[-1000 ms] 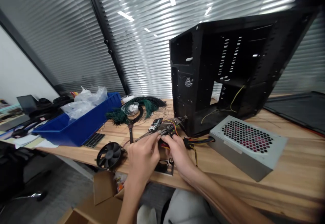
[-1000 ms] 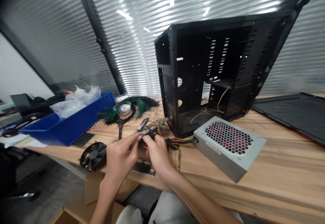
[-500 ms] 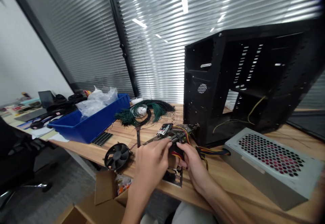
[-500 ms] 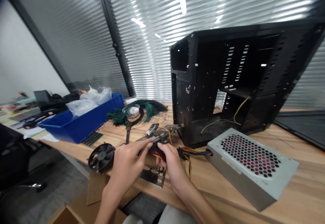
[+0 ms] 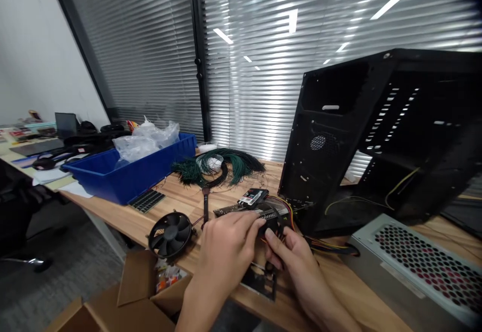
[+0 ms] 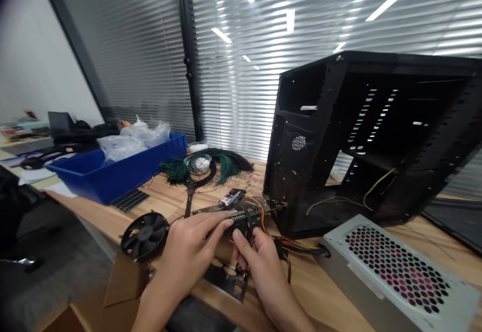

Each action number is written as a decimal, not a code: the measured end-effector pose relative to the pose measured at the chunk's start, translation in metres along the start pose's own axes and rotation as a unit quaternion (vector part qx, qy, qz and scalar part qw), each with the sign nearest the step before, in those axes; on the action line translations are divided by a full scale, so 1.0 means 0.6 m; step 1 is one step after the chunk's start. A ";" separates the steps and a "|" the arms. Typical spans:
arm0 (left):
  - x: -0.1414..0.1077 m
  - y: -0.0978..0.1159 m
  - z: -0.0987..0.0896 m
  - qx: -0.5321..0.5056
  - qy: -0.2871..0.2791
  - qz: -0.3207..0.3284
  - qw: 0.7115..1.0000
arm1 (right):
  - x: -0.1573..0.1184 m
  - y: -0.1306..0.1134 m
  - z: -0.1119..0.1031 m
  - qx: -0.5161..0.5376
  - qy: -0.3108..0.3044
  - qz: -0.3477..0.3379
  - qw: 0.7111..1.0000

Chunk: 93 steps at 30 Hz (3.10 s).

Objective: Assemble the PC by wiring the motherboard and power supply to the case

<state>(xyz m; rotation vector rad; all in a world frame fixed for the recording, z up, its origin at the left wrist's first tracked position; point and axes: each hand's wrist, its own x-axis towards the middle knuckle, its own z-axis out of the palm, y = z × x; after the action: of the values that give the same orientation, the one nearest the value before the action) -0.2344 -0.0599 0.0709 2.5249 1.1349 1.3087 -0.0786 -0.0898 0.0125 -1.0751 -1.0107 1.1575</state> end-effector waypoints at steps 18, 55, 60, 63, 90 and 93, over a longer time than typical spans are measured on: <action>-0.004 -0.066 -0.002 -0.109 0.001 0.081 0.991 | 0.000 0.003 0.015 0.056 0.042 0.015 0.997; 0.016 -0.065 0.022 -0.059 0.081 0.231 0.968 | -0.011 0.008 0.022 0.107 0.053 0.036 0.992; 0.020 -0.061 0.025 -0.067 0.074 0.247 0.964 | -0.018 0.010 0.021 0.130 0.051 0.042 0.989; 0.025 -0.057 0.025 -0.075 0.071 0.253 0.962 | -0.020 0.015 0.017 0.128 0.053 0.052 0.989; 0.022 -0.070 0.004 -0.079 0.040 0.126 0.988 | -0.002 -0.022 0.025 0.190 0.021 0.030 0.981; 0.017 -0.083 -0.004 -0.106 0.025 0.083 0.991 | 0.011 -0.049 0.018 0.218 0.007 0.027 0.976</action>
<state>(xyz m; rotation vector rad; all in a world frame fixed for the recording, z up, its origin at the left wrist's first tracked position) -0.2613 -0.0180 0.0604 2.4867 0.7594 1.4518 -0.0829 -0.0846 0.0437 -0.7608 -0.6749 1.3382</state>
